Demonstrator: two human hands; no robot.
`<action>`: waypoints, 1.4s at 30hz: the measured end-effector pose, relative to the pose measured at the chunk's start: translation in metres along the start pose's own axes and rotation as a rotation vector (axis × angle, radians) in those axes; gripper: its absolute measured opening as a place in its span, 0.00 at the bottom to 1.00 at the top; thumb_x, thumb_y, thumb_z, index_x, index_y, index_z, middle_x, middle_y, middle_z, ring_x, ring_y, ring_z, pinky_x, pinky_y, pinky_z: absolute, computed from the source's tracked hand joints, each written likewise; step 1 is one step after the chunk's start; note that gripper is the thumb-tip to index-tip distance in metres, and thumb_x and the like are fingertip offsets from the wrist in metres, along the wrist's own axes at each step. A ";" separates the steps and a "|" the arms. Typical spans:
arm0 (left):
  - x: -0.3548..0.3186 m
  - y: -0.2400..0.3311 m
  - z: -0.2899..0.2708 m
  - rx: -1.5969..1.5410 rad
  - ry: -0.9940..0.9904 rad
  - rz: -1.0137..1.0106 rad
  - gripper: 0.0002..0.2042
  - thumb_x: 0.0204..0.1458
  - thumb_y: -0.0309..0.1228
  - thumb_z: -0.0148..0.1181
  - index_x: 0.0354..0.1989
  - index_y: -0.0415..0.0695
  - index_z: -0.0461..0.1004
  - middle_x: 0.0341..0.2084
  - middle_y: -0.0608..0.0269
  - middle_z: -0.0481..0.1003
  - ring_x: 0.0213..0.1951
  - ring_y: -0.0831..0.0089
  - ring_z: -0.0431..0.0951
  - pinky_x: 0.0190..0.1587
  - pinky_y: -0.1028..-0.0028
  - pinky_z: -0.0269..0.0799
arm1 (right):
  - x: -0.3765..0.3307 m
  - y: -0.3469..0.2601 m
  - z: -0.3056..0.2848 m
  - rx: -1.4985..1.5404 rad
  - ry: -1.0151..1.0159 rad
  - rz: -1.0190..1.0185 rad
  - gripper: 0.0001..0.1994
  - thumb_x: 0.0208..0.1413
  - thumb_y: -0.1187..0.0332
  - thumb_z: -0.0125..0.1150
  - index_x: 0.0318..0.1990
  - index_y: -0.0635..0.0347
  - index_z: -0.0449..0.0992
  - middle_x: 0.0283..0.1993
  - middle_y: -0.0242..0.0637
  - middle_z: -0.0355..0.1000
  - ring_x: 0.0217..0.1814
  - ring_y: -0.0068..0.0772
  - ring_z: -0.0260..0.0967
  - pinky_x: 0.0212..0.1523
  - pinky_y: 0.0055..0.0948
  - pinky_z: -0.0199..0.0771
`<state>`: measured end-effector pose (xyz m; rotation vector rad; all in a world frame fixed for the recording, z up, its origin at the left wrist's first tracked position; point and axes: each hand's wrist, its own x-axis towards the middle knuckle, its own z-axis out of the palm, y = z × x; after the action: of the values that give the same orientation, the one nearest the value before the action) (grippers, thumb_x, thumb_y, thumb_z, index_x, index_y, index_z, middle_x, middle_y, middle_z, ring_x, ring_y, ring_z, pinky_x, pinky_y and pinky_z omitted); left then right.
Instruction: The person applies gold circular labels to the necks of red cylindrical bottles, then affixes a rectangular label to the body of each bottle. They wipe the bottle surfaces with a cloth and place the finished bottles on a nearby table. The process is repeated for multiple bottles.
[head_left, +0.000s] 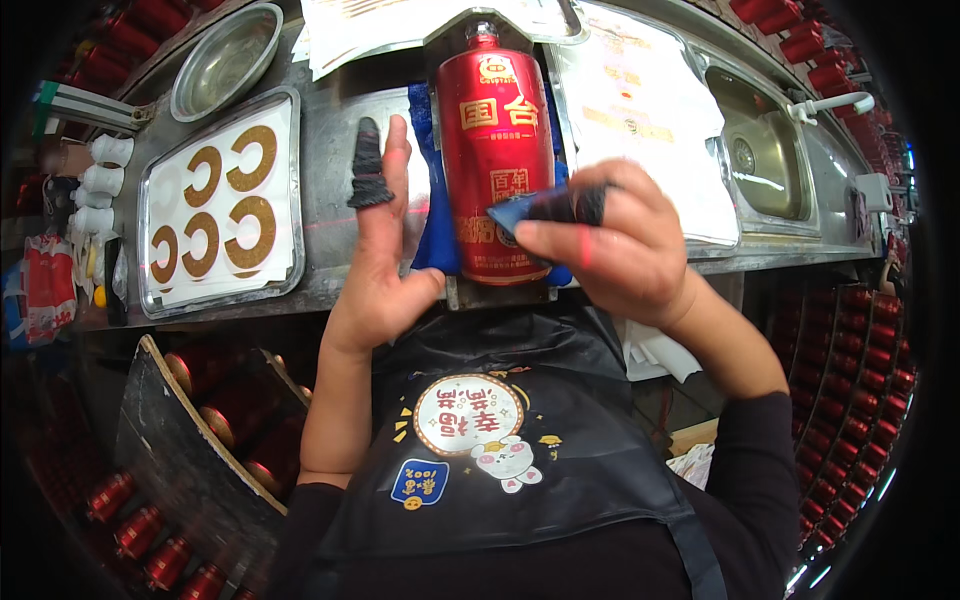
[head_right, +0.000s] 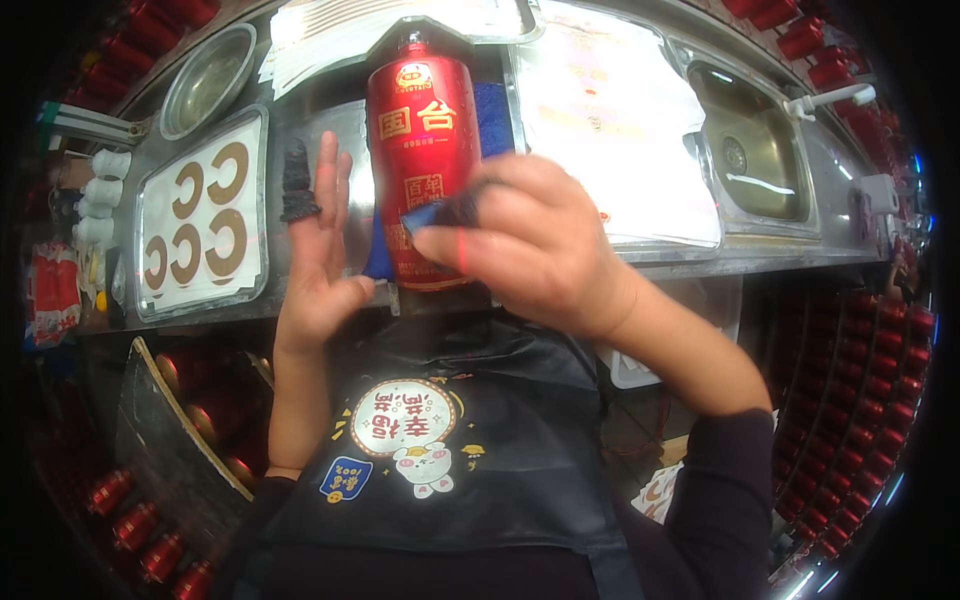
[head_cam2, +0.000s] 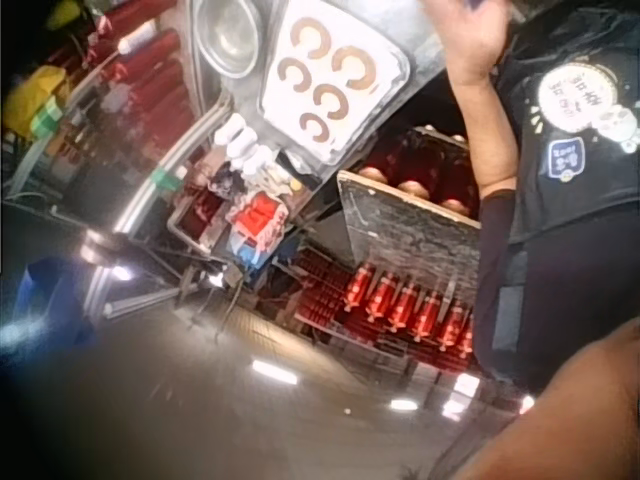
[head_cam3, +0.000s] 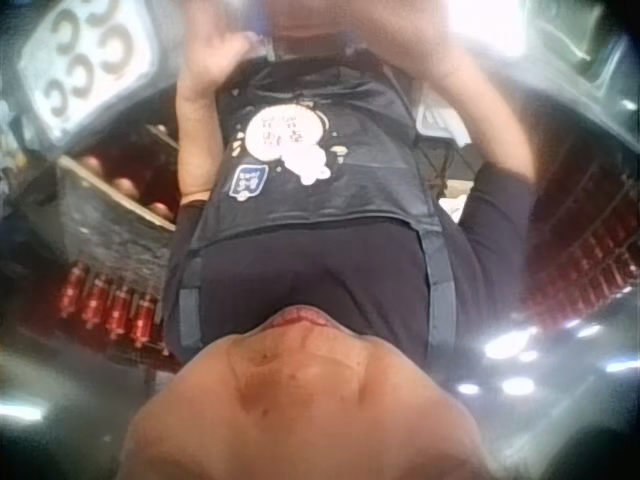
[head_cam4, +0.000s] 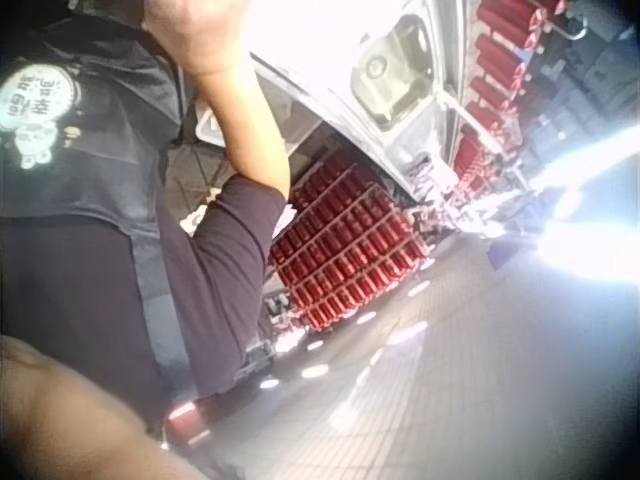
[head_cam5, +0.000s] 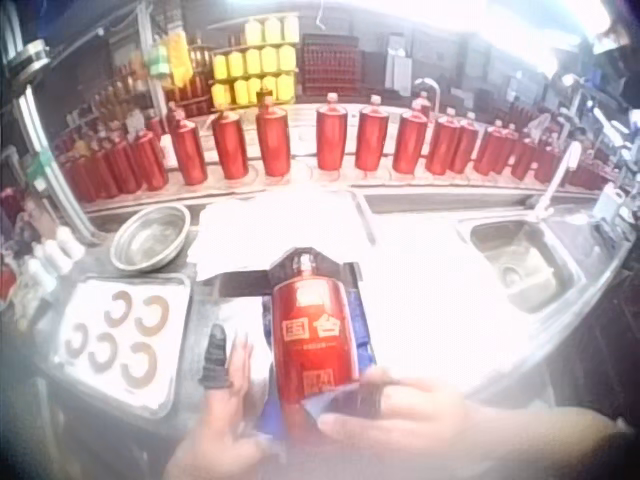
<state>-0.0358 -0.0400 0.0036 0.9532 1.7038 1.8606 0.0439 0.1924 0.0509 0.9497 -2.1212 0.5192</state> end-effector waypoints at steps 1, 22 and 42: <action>0.001 0.006 0.001 0.136 -0.033 0.012 0.54 0.40 0.26 0.56 0.78 0.37 0.33 0.79 0.45 0.33 0.80 0.56 0.31 0.77 0.59 0.30 | -0.005 -0.016 -0.006 0.040 -0.025 0.101 0.13 0.39 0.73 0.74 0.37 0.55 0.83 0.30 0.29 0.68 0.38 0.35 0.72 0.35 0.31 0.78; 0.012 0.000 0.028 0.695 0.030 -0.002 0.59 0.32 0.51 0.82 0.71 0.40 0.52 0.60 0.54 0.74 0.69 0.55 0.66 0.73 0.42 0.18 | -0.050 -0.052 0.028 0.425 0.585 1.440 0.07 0.59 0.72 0.68 0.36 0.65 0.75 0.32 0.33 0.74 0.34 0.20 0.70 0.35 0.24 0.71; 0.002 0.003 0.030 0.678 0.121 0.036 0.58 0.36 0.39 0.80 0.76 0.37 0.48 0.74 0.43 0.54 0.75 0.51 0.54 0.74 0.45 0.34 | -0.012 -0.031 0.007 0.432 0.604 1.430 0.06 0.62 0.73 0.66 0.37 0.63 0.74 0.31 0.27 0.74 0.27 0.14 0.66 0.28 0.16 0.68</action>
<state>-0.0148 -0.0191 0.0074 1.1266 2.4766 1.3841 0.0692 0.1737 0.0390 -0.6861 -1.7979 1.7111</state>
